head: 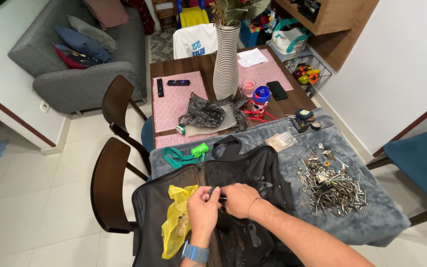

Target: The person sorts a pile of small metal hardware items on a table, picking up screws, washers, and small plastic bags, then placing them into a black bag. The person repeatedly picks items from the pile and transfers them into the bag throughout the clip.

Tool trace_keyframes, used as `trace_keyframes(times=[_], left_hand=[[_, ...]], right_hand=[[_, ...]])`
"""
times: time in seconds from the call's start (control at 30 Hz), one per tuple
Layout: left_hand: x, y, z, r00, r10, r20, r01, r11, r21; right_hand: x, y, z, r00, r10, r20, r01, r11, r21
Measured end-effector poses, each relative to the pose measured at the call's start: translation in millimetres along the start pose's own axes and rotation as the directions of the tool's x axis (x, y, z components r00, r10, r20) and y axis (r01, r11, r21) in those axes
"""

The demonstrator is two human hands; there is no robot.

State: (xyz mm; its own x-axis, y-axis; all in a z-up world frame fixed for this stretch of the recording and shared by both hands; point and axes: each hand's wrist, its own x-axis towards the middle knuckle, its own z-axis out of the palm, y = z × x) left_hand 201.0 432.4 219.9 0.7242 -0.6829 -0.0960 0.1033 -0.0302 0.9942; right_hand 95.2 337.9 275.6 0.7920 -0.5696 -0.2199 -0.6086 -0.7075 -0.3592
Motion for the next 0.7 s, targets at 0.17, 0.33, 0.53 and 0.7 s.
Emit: trace_keyframes(times=[0.17,0.33,0.53,0.7], left_hand=[[6.9,2.8,-9.8,0.997,-0.075,0.037,0.082,0.950,-0.300],[7.2,6.1,-15.0,0.994,-0.109,0.013,0.108,0.945,-0.310],[-4.5,3.1,-16.8,0.997,-0.070,0.035,0.078,0.931,-0.356],[-10.6,8.2,-16.5,0.998,-0.055,0.042,0.067,0.925,-0.373]], right_hand=[[0.2,7.7,-0.5,0.996,0.088,-0.030,-0.086,0.994,0.066],[16.7,44.4,6.4,0.931,0.309,0.193,-0.362,0.726,0.585],[26.4,77.5,18.9,0.884,0.287,0.369,-0.435,0.218,0.874],[24.7,65.9,37.9,0.923,0.224,0.314,-0.379,0.385,0.842]])
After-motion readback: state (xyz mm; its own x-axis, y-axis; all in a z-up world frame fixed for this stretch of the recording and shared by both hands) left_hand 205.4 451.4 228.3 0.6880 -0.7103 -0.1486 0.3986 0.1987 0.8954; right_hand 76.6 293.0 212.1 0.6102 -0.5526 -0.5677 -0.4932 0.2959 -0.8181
